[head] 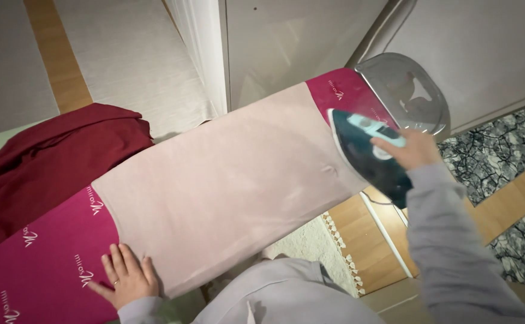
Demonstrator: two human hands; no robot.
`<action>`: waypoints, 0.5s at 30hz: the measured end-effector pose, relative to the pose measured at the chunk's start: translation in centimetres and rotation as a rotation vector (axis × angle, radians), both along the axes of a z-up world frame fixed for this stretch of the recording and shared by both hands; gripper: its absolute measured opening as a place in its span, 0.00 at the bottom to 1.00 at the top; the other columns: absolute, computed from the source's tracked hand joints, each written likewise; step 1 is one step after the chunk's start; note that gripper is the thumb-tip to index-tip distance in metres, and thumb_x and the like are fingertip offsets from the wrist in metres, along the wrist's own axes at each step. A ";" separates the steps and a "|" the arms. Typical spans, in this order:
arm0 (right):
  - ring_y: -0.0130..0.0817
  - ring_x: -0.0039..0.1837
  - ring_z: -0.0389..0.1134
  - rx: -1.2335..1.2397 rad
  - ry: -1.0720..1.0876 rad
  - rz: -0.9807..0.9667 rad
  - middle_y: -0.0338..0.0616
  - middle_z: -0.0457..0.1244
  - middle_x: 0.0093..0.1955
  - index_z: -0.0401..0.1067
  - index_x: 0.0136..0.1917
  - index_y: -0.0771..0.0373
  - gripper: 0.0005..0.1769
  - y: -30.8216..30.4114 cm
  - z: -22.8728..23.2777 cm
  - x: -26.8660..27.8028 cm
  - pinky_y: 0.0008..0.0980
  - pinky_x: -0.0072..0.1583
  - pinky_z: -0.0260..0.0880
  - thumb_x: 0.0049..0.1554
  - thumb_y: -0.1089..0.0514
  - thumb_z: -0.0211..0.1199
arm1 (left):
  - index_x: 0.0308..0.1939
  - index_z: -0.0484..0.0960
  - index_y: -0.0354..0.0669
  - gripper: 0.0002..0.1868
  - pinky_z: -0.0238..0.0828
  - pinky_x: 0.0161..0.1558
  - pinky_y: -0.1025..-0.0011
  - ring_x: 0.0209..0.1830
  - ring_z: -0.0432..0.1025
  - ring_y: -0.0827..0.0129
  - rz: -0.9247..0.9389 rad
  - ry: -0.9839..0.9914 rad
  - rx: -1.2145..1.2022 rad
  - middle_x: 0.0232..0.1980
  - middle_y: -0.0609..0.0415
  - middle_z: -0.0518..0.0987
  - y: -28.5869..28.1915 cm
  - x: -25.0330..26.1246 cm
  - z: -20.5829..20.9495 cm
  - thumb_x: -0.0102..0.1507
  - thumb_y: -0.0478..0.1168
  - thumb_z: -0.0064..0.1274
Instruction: Ironing a light-colored garment on an ironing board.
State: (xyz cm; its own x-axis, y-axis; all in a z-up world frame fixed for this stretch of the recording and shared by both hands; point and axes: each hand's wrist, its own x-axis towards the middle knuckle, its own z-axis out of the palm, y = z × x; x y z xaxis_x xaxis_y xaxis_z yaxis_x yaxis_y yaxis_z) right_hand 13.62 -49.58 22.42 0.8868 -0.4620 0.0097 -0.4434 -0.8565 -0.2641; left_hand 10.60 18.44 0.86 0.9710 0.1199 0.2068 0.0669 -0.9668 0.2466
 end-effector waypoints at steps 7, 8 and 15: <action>0.58 0.50 0.73 0.038 0.089 0.076 0.61 0.71 0.45 0.81 0.52 0.64 0.43 5.0 -3.7 2.5 0.50 0.55 0.71 0.46 0.23 0.67 | 0.79 0.54 0.52 0.34 0.13 0.74 0.28 0.85 0.40 0.60 0.116 0.060 0.074 0.84 0.58 0.50 0.6 -0.5 -2.3 0.70 0.55 0.26; 0.59 0.50 0.73 -0.006 0.115 0.041 0.60 0.71 0.45 0.81 0.51 0.62 0.42 5.2 -3.7 2.8 0.51 0.54 0.71 0.45 0.22 0.67 | 0.80 0.54 0.53 0.34 0.13 0.75 0.28 0.85 0.40 0.61 0.133 0.070 0.061 0.84 0.59 0.50 0.7 -0.5 -2.6 0.70 0.54 0.27; 0.59 0.49 0.73 -0.086 0.109 0.025 0.59 0.71 0.44 0.80 0.48 0.62 0.41 -0.9 -6.2 4.9 0.53 0.53 0.71 0.50 0.20 0.65 | 0.81 0.51 0.55 0.35 0.17 0.75 0.31 0.85 0.40 0.61 0.137 0.077 -0.014 0.84 0.60 0.50 0.5 -0.2 -1.9 0.69 0.54 0.28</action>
